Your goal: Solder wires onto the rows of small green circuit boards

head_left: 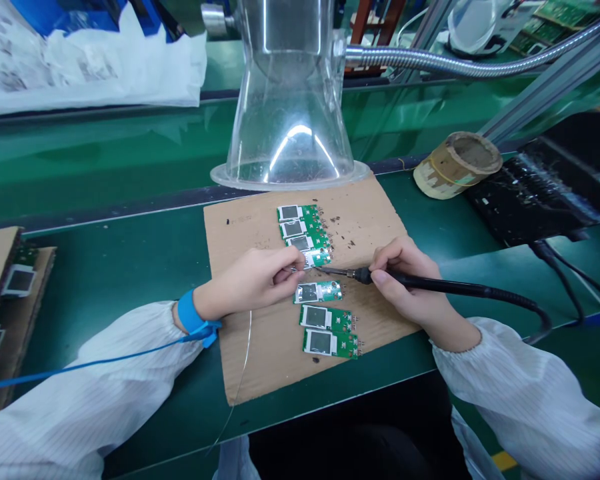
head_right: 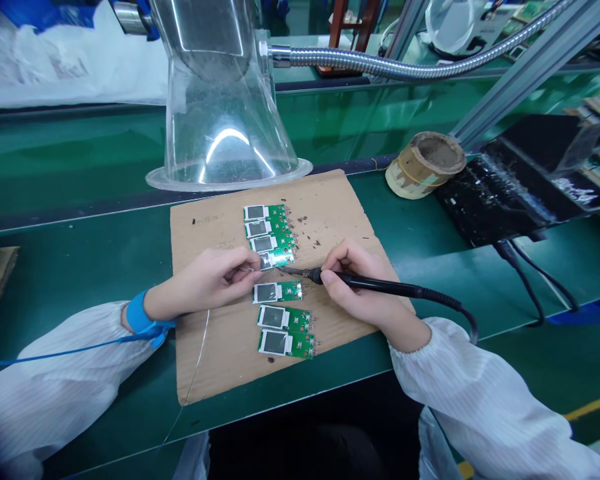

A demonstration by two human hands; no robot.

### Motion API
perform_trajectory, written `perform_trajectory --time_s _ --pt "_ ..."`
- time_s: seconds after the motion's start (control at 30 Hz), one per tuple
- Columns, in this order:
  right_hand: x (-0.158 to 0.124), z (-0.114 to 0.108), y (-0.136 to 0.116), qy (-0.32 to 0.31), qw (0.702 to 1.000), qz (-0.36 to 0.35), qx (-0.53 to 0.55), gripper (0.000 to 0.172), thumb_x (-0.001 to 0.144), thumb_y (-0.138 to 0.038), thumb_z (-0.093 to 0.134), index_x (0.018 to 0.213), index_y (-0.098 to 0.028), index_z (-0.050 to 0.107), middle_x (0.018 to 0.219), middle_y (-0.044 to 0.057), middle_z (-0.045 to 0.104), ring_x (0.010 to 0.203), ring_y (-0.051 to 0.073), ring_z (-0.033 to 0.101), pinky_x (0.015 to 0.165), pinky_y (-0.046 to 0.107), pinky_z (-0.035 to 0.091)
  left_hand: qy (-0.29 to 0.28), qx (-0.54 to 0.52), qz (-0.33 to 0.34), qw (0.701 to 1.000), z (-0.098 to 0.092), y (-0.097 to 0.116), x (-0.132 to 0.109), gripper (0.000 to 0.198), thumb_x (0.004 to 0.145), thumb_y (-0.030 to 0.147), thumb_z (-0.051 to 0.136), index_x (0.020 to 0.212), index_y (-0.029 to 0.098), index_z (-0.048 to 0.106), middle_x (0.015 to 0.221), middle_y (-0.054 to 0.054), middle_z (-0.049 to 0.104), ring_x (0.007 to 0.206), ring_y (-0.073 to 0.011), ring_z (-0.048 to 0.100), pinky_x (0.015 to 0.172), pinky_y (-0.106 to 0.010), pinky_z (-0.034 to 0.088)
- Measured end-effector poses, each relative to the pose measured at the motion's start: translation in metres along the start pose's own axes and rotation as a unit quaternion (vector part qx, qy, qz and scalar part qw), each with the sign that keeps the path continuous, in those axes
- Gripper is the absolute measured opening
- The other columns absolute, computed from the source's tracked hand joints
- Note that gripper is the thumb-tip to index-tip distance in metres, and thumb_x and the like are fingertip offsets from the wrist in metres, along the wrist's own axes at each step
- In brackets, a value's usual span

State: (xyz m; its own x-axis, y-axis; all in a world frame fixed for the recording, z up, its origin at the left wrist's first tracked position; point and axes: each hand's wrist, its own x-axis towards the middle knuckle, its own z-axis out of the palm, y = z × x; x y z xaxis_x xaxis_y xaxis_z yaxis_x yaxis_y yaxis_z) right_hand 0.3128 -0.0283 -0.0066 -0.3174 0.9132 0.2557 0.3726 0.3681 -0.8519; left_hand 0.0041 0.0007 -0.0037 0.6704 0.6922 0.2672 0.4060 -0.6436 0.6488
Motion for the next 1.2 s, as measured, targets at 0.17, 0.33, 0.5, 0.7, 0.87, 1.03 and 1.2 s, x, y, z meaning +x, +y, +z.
perform_trajectory --time_s 0.17,0.33,0.5,0.7,0.87,1.03,1.2 --pt "0.0015 0.0003 -0.0023 -0.007 1.0 -0.004 0.008 0.012 0.102 -0.029 0.072 0.095 -0.026 0.062 0.083 0.0 0.062 0.066 0.014 0.057 0.055 0.029 0.044 -0.003 -0.002 -0.002 1.0 0.0003 -0.0003 0.0 0.012 0.104 0.022 0.058 0.092 0.02 0.057 0.064 0.008 0.046 0.054 -0.0091 0.043 0.056 -0.024 0.034" --pt "0.0021 0.0005 -0.0028 0.001 1.0 -0.013 -0.007 0.012 0.101 -0.029 0.072 0.095 -0.026 0.063 0.085 0.0 0.063 0.068 0.015 0.058 0.056 0.028 0.045 -0.005 -0.003 0.001 1.0 -0.0009 0.0001 0.0001 0.012 0.103 0.02 0.058 0.091 0.019 0.057 0.065 0.008 0.045 0.054 -0.0091 0.042 0.056 -0.024 0.034" --pt "0.0024 0.0008 -0.0032 0.0 1.0 -0.01 -0.011 0.012 0.102 -0.031 0.071 0.095 -0.026 0.063 0.085 0.001 0.062 0.069 0.015 0.058 0.056 0.028 0.046 -0.011 -0.005 0.002 1.0 -0.0009 -0.0007 0.0002 0.009 0.102 0.018 0.058 0.092 0.02 0.057 0.065 0.008 0.047 0.055 -0.0092 0.044 0.056 -0.024 0.035" --pt "0.0018 0.001 -0.001 -0.001 1.0 0.0 -0.005 0.013 0.102 -0.033 0.072 0.095 -0.026 0.063 0.084 0.001 0.062 0.068 0.015 0.058 0.056 0.028 0.046 -0.011 0.007 -0.002 1.0 0.0003 -0.0018 -0.0001 0.01 0.103 0.019 0.057 0.093 0.02 0.057 0.066 0.007 0.049 0.054 -0.0098 0.045 0.057 -0.024 0.035" --pt "0.003 0.0013 -0.0028 -0.003 1.0 -0.003 -0.003 0.014 0.103 -0.034 0.07 0.095 -0.026 0.063 0.084 0.001 0.063 0.069 0.015 0.058 0.057 0.028 0.047 -0.011 0.014 -0.003 1.0 0.0004 -0.0017 -0.0002 0.01 0.103 0.02 0.057 0.093 0.02 0.057 0.066 0.007 0.05 0.054 -0.0097 0.046 0.057 -0.024 0.035" --pt "0.003 0.0017 -0.0044 -0.001 1.0 -0.005 -0.008 0.014 0.103 -0.033 0.07 0.094 -0.026 0.062 0.084 0.001 0.062 0.069 0.015 0.057 0.057 0.029 0.046 -0.015 0.006 -0.004 1.0 -0.0005 -0.0005 0.0003 0.009 0.102 0.019 0.057 0.094 0.02 0.057 0.066 0.007 0.05 0.055 -0.0095 0.047 0.057 -0.023 0.036" --pt "0.0018 0.0014 -0.0026 0.002 1.0 0.008 -0.004 0.015 0.103 -0.036 0.071 0.094 -0.026 0.063 0.085 0.001 0.063 0.07 0.016 0.058 0.058 0.03 0.047 -0.02 0.008 -0.007 1.0 -0.0015 0.0005 0.0006 0.01 0.103 0.02 0.056 0.093 0.02 0.057 0.066 0.007 0.051 0.055 -0.0099 0.048 0.058 -0.024 0.036"
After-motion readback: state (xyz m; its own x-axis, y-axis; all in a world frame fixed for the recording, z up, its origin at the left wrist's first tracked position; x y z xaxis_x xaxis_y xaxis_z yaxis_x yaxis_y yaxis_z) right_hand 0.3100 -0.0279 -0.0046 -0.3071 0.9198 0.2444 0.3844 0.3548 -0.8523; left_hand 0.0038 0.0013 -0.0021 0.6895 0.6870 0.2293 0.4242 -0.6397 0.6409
